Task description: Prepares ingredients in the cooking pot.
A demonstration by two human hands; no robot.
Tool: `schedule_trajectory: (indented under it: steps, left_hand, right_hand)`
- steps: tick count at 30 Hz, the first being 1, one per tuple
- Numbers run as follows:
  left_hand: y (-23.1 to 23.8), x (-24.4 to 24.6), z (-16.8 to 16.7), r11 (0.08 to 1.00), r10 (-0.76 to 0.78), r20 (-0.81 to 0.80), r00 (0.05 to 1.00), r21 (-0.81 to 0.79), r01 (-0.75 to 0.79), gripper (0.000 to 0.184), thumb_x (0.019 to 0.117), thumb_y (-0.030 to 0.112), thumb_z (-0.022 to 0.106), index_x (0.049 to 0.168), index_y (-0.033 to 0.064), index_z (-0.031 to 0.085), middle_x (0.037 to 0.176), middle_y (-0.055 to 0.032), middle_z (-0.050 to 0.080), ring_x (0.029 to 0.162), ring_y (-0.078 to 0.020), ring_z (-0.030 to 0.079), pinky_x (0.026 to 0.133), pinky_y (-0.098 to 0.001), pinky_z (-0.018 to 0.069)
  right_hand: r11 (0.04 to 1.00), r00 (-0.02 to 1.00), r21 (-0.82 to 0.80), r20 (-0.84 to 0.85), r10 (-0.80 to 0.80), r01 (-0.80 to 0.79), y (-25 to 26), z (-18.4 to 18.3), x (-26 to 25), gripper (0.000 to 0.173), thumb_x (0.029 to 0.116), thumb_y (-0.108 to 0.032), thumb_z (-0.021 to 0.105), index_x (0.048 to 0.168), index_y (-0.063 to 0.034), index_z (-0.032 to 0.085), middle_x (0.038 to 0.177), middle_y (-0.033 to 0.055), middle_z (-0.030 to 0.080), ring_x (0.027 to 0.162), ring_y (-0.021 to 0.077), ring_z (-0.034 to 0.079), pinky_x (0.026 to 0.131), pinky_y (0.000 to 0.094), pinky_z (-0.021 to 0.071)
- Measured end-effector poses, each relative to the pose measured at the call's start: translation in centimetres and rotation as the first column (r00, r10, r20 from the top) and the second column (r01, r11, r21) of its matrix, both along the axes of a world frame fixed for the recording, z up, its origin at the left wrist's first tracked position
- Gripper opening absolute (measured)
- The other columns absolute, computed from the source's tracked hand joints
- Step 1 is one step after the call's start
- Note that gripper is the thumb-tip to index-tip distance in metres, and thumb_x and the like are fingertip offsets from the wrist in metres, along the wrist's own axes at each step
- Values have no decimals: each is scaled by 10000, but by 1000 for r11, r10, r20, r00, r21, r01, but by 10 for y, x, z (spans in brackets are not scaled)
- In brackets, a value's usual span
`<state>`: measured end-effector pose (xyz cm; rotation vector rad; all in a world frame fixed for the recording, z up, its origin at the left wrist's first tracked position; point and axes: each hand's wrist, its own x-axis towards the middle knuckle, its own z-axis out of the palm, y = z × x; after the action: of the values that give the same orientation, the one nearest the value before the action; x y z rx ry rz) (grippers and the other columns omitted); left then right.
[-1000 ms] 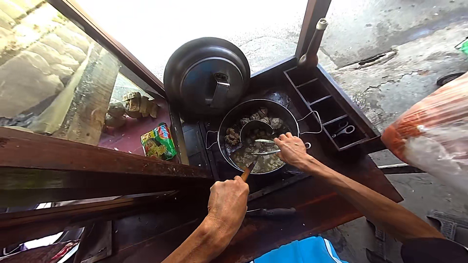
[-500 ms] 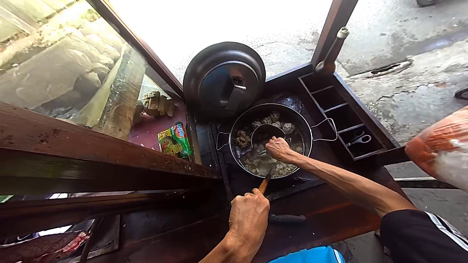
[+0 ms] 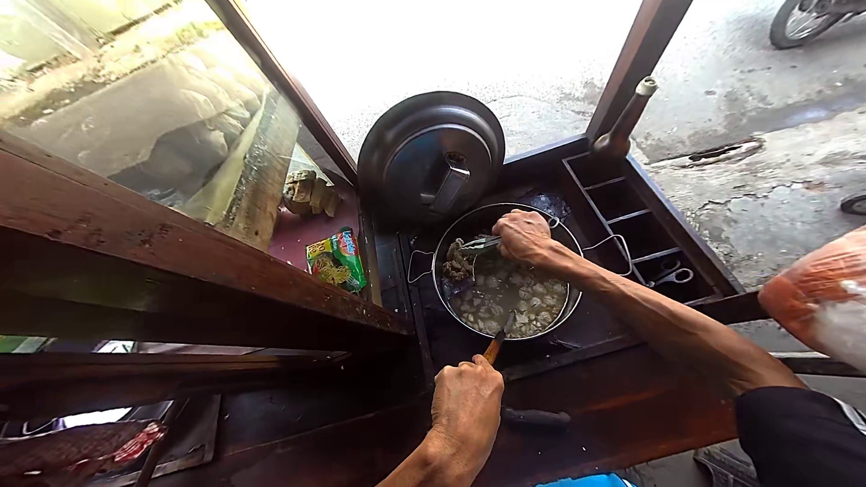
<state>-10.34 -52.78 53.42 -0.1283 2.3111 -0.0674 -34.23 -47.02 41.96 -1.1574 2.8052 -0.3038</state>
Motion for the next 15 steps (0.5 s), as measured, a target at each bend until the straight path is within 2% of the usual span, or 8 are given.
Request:
schedule_trajectory:
  steps: [3,5,8,10,13,15]
  left_hand:
    - [0,-2,1,1000,13,5,1000,8,-13,337,1071,140,412,1303,-42,575,1072,-219,688,1005,-359,693,796,-467,526]
    - [-1,-1,1,1000,14,0,1000,9,-14,337,1067,126,417,1312,-45,573,1068,-219,688,998,-361,694,789,-467,528]
    - [-3,2,-1,1000,6,-45,999,14,-5,335,1053,103,424,1303,-54,584,1048,-218,693,963,-360,700,762,-457,528]
    - [-5,5,-3,1000,-4,-73,997,11,5,333,1043,89,432,1300,-58,584,1047,-224,690,952,-364,699,754,-463,528]
    - [-7,16,-14,999,-35,-263,964,-17,32,343,998,55,507,1306,-44,621,980,-222,699,847,-357,711,691,-447,538]
    - [-8,23,-25,997,-80,-456,887,-53,63,337,932,36,603,1253,-18,692,891,-201,705,737,-330,712,608,-408,540]
  right_hand:
    - [998,995,19,-81,59,-58,-18,-21,-7,158,795,-83,811,901,-17,713,972,210,678,972,422,662,700,558,532]
    - [999,995,8,-93,42,-42,-18,-23,-9,215,775,-91,830,929,-2,709,993,226,667,987,432,649,713,558,527]
    - [995,998,-82,-23,-65,63,7,-3,0,266,808,-154,835,991,-7,709,1033,238,666,1037,452,640,749,597,532]
    - [981,986,-108,47,-159,164,34,13,7,322,842,-227,822,1076,-32,714,1061,218,675,1069,437,636,769,602,530]
    - [945,944,-89,140,-300,313,82,24,24,438,866,-329,814,1217,-90,707,1119,191,681,1113,414,625,812,604,516]
    - [919,913,-89,186,-364,385,114,25,38,492,876,-368,803,1278,-105,696,1155,194,684,1127,419,622,843,626,497]
